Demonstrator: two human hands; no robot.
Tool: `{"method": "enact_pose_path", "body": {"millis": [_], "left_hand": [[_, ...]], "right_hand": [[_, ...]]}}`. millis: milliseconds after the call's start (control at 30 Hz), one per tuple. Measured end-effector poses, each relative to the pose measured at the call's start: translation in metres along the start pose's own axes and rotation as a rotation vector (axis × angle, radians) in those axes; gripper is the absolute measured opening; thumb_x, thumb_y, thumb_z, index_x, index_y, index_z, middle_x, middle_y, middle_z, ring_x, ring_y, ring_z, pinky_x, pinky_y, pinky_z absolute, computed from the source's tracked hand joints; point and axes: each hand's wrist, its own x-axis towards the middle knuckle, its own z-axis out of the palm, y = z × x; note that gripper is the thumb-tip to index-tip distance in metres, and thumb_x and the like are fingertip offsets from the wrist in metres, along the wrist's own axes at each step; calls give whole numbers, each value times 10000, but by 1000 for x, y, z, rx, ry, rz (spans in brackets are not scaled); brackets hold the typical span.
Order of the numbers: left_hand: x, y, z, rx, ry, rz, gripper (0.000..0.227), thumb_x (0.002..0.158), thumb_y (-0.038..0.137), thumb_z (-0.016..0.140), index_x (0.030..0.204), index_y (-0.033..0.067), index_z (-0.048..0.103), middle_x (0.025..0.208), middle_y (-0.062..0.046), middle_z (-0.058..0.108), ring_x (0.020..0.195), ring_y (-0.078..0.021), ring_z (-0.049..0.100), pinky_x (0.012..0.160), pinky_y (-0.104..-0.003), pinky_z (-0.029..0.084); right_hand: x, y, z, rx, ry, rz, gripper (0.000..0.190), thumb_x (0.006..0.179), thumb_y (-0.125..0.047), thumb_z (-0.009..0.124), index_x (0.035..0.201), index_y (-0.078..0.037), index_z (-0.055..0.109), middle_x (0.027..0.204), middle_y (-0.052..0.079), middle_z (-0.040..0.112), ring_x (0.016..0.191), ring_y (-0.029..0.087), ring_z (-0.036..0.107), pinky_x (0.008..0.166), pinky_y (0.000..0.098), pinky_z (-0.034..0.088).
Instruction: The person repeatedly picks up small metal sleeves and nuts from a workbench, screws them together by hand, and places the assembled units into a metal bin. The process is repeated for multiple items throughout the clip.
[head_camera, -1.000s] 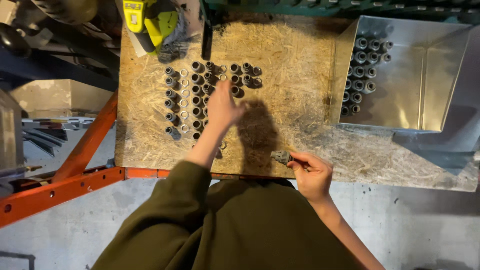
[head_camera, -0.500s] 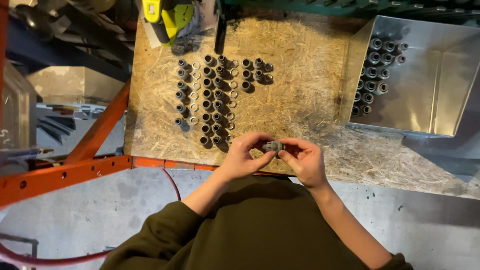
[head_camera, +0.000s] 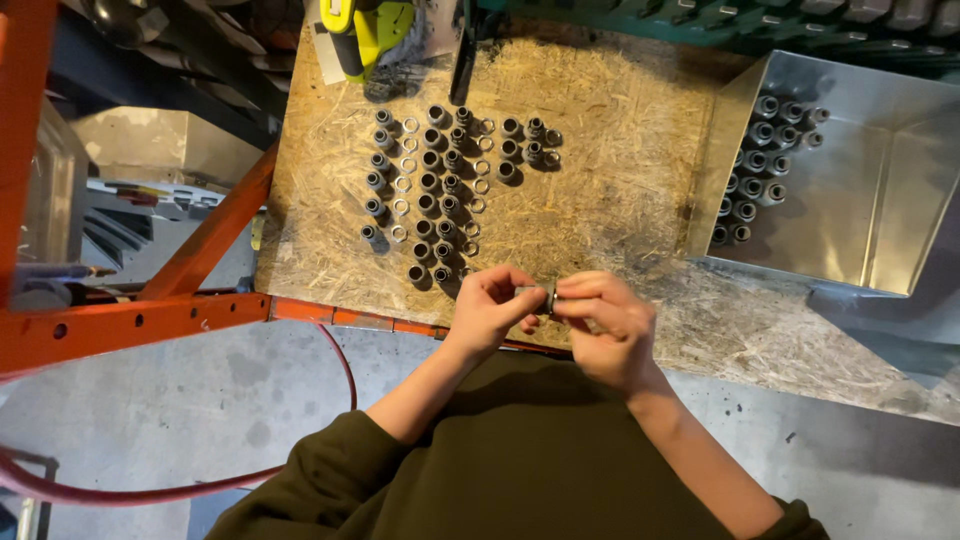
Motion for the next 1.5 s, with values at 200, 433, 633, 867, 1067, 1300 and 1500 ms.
{"method": "enact_pose_path", "body": {"millis": [200,433,633,867,1067,1300,1500], "left_hand": [[-10,19,3,43,-34,78,312,920,-12,989,1145,-143,817,867,-258,803,743,-292,855,662,-437,760],[-9,0,-5,21,-26,144,346,896,-35,1009,1149,-161,809,876,-230,769,764,-293,851,687,-440,774],[-14,5,-4,58,-25,160,357,877,-40,1016,1150,-161,821,864,-225,764,774,-272,841,700,-433,772],[-15,-7,-16,104,-3,165,351,861,-37,1024,1129,-150,829,855,-231,779,767,-250,836,688,-410,768],[-18,-3,-8,34,4,157,347,861,-62,1019,1125,-164,818,863,-243,778,763,-269,836,708,-432,768],[-18,5,-2,20,6,136,337,880,-60,995,1141,-169,811,851,-238,771,760,-271,838,712,-450,773],[-13,-10,-9,41,1,151,344,869,-65,1001,1144,-165,820,840,-240,761,732,-279,839,699,-420,763]], "right_hand": [[-13,11,-3,10,-85,310,180,998,-172,955,1135,-58,928,968,150,874,882,327,885,741,415,711],[-9,3,-5,46,-42,97,265,867,-13,993,1126,-51,951,1083,156,916,958,401,902,820,459,724],[-19,13,-2,195,-53,328,178,970,-45,928,1134,23,921,936,205,888,829,244,851,752,397,711],[-5,-6,-7,86,-85,112,423,787,-57,1065,1196,-103,971,1115,136,932,974,367,898,858,477,719],[-13,10,-6,38,-71,120,252,886,-101,1020,1127,-75,953,1011,152,929,891,384,904,732,407,715],[-23,15,-4,134,-103,241,385,926,-93,966,1300,-17,911,1109,204,932,870,340,878,776,464,737],[-10,9,-13,21,-105,105,248,933,-190,994,1168,-116,972,1072,122,941,969,373,907,810,433,720]]}}
